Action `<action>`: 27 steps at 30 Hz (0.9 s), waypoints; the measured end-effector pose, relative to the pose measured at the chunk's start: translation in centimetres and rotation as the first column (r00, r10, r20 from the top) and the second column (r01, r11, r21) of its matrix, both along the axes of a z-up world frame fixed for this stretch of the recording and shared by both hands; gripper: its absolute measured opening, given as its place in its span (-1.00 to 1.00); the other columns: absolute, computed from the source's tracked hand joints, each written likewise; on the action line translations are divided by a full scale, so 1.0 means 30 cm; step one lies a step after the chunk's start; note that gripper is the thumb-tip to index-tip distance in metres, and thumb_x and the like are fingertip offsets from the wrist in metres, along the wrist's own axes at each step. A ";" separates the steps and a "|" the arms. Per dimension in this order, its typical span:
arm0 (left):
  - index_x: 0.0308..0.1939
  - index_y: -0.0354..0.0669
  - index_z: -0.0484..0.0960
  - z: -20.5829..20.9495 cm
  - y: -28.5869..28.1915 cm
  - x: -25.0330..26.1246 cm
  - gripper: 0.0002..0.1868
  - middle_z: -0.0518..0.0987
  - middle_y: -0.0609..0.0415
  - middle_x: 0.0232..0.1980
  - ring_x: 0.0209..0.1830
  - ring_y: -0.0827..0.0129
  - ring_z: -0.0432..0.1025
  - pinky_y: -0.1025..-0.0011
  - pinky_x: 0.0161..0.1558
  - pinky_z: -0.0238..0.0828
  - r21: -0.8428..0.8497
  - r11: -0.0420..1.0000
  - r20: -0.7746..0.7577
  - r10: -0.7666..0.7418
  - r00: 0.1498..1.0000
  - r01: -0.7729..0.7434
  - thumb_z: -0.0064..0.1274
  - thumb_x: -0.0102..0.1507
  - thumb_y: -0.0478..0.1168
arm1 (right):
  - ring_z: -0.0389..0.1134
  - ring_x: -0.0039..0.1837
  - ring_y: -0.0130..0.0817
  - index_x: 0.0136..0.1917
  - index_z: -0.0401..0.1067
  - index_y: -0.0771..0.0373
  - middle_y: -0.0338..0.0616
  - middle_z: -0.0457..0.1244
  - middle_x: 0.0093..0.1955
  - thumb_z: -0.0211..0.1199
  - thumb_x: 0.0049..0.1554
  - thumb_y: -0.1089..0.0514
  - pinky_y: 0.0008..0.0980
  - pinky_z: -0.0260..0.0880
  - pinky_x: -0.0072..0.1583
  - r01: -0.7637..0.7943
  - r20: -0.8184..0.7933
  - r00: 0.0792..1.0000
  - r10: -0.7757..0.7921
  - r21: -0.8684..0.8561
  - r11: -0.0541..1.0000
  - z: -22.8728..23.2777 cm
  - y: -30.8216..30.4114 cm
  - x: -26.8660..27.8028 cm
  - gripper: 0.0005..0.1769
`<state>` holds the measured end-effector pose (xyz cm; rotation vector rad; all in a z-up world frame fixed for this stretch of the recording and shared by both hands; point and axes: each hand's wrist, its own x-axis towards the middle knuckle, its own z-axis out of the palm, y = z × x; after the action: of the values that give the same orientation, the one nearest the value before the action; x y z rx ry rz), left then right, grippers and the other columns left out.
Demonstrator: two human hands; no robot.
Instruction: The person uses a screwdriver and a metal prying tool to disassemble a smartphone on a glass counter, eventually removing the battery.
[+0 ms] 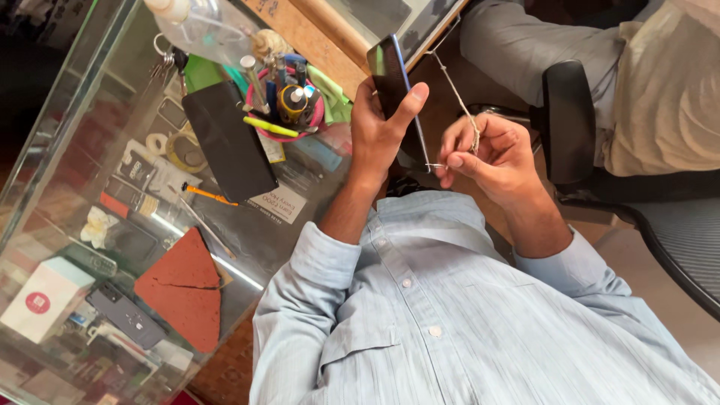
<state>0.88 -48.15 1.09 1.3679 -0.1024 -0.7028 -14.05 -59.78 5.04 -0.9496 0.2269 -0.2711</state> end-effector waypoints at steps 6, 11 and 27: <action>0.11 -0.47 0.40 0.000 0.014 0.001 -0.29 0.56 0.11 -0.21 -0.27 0.55 0.44 0.60 -0.20 0.42 0.006 1.000 0.059 0.028 0.998 -0.029 0.38 0.17 0.01 | 0.47 0.02 -0.33 0.04 0.43 0.43 0.04 0.37 0.04 0.31 0.22 0.46 -0.38 0.59 0.07 0.009 -0.153 0.988 -0.020 -0.069 0.998 0.021 0.028 -0.019 -0.88; 0.16 -0.44 0.40 0.006 0.045 -0.025 -0.30 0.56 0.13 -0.15 -0.20 0.57 0.45 0.59 -0.12 0.46 -0.011 0.999 0.137 0.040 0.990 -0.039 0.39 0.19 -0.03 | 0.41 0.06 -0.47 0.09 0.42 0.44 -0.02 0.33 0.06 0.29 0.29 0.53 -0.55 0.51 0.09 0.053 -0.145 0.985 -0.097 -0.284 0.957 0.033 0.045 -0.030 -0.85; 0.13 -0.38 0.42 0.008 0.093 -0.042 -0.32 0.59 0.07 -0.12 -0.17 0.51 0.51 0.52 -0.08 0.55 0.065 0.995 0.281 0.051 0.958 -0.072 0.43 0.16 -0.03 | 0.42 0.01 -0.45 0.08 0.41 0.48 0.00 0.33 0.05 0.28 0.29 0.57 -0.57 0.50 0.04 0.085 -0.131 0.975 -0.179 -0.526 0.846 0.016 0.092 -0.030 -0.85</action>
<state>-0.36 -45.36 1.33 1.5303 -0.2591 -0.4614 -14.96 -57.01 5.51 -1.5038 0.3959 -0.3877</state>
